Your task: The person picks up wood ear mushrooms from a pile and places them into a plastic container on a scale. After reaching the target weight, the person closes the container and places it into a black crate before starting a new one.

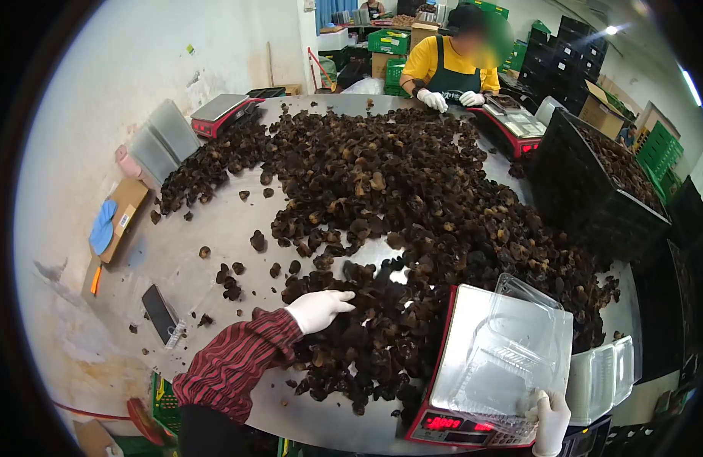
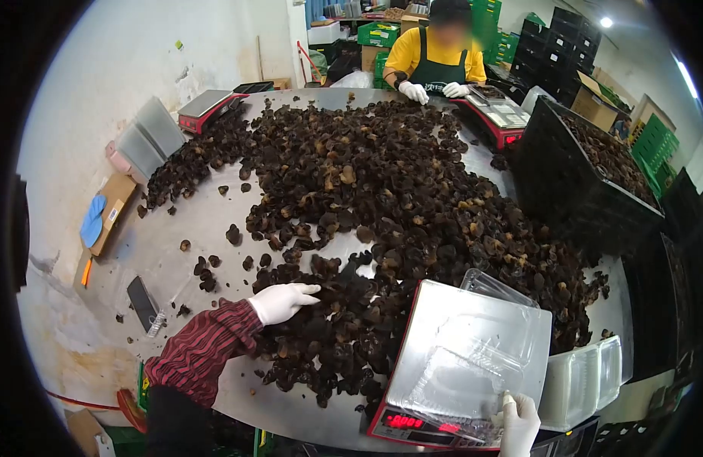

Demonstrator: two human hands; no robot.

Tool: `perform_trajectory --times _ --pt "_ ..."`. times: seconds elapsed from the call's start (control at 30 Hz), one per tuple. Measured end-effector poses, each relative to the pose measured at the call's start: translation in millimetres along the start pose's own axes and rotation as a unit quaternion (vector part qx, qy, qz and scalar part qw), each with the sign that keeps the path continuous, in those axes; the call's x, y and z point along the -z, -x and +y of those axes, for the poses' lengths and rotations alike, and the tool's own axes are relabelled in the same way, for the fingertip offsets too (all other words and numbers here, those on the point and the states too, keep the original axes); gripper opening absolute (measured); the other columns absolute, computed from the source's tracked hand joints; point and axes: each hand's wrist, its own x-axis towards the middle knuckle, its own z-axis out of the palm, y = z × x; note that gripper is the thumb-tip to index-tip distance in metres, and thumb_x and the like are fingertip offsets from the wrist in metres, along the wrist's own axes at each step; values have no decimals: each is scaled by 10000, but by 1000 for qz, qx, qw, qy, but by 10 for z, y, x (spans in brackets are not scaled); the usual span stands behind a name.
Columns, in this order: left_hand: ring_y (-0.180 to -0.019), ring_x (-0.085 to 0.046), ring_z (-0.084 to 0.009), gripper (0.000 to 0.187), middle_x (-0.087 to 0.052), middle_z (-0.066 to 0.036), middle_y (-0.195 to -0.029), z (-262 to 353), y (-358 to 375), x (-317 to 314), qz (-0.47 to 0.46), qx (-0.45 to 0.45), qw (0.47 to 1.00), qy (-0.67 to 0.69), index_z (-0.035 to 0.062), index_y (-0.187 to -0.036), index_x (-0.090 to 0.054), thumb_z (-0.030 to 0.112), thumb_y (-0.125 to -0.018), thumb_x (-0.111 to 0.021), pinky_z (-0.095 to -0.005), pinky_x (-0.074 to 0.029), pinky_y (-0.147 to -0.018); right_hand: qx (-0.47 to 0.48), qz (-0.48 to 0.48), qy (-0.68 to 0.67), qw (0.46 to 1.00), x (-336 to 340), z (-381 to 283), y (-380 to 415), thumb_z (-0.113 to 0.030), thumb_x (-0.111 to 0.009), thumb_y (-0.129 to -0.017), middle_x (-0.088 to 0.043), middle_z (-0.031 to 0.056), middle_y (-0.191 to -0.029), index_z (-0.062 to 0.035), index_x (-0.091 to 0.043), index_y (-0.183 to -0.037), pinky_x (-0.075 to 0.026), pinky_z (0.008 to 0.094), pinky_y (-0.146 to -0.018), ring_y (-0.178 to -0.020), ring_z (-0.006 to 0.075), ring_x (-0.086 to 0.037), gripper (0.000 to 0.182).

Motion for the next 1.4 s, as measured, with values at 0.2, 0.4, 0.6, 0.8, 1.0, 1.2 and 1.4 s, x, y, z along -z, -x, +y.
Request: perform_trajectory --times 0.2,0.4,0.6,0.8,1.0,1.2,1.4 --pt "-1048 -570 -305 245 -620 -67 -1134 329 314 275 256 -20 965 -42 111 -1006 -656 13 -800 -567 -405 -488 -834 38 122 -13 992 69 -236 205 -168 -572 -943 -592 44 -786 23 -603 -1008 -436 221 -514 -545 58 -495 204" --pt "-829 -615 -279 133 -620 -79 -873 626 1009 48 217 73 971 63 94 -954 -669 88 -823 -646 -346 -497 -719 -55 125 -113 984 232 -187 390 -137 -597 -930 -569 9 -698 31 -609 -989 -420 186 -491 -544 38 -503 179" --pt "-840 -567 -310 68 -603 -109 -835 592 2558 -446 326 316 890 -27 52 -787 -656 102 -757 -692 -393 -459 -756 -44 117 -109 986 257 -52 433 -163 -578 -943 -538 -6 -659 14 -612 -939 -402 184 -473 -518 40 -505 180" --pt "-880 -530 -311 82 -554 -102 -858 485 3671 -1207 322 455 818 -142 69 -718 -586 83 -722 -666 -423 -420 -768 -29 101 -158 982 133 -40 419 -163 -579 -937 -494 -13 -607 -1 -620 -933 -350 201 -465 -487 39 -438 167" --pt "-922 -569 -323 127 -607 -109 -949 288 3283 -862 394 371 830 -135 72 -840 -672 39 -718 -660 -405 -454 -810 -45 99 -173 979 177 -6 456 -156 -611 -927 -513 -9 -669 17 -614 -934 -366 201 -473 -522 34 -440 173" --pt "-867 -608 -282 182 -656 -102 -902 739 1102 -211 406 76 911 11 42 -947 -682 45 -766 -666 -361 -485 -779 -52 99 -155 982 175 -106 539 -146 -602 -930 -521 -11 -661 20 -623 -931 -376 199 -472 -530 34 -461 167" --pt "-909 -565 -264 330 -599 -71 -903 572 -412 -313 313 81 938 -130 134 -1084 -627 187 -762 -672 -401 -448 -764 -43 135 -168 976 207 -108 599 -140 -602 -927 -554 -7 -676 23 -627 -923 -386 189 -474 -519 33 -469 165"
